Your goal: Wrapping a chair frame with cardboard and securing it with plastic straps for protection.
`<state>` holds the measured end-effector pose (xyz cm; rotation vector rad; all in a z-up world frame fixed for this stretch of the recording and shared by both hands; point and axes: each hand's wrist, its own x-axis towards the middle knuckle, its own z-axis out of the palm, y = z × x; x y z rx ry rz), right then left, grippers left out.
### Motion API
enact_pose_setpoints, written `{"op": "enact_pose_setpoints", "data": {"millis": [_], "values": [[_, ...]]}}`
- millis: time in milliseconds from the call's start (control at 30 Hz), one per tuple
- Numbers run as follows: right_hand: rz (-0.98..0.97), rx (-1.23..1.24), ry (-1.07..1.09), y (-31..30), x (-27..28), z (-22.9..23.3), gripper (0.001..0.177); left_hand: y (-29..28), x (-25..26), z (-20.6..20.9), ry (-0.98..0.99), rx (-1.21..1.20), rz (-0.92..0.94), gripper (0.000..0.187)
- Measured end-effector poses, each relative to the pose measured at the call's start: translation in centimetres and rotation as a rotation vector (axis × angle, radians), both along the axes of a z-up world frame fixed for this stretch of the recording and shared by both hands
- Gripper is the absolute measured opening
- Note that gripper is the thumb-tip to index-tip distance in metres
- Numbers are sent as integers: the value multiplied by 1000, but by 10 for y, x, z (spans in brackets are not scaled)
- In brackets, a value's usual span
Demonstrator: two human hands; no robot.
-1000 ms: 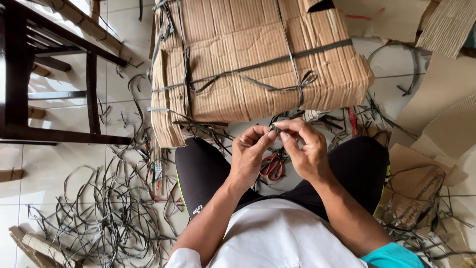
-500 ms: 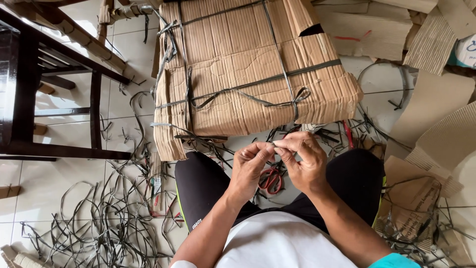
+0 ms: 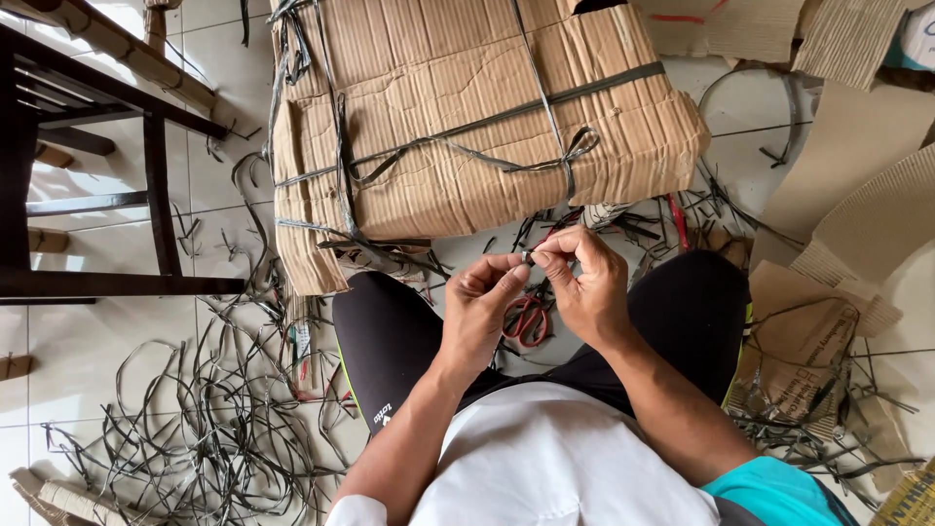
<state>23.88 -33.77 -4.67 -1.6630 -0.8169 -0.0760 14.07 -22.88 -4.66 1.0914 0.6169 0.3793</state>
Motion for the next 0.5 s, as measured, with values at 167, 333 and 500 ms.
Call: {"op": "enact_pose_setpoints", "data": {"millis": [167, 333, 500], "values": [[-47, -21, 41, -1, -1, -1, 12, 0, -3, -2, 62, 134, 0, 18], [-36, -68, -14, 0, 3, 14, 10, -1, -1, 10, 59, 92, -20, 17], [179, -38, -397, 2, 10, 17, 44, 3, 1, 19, 61, 107, -37, 18]]}}
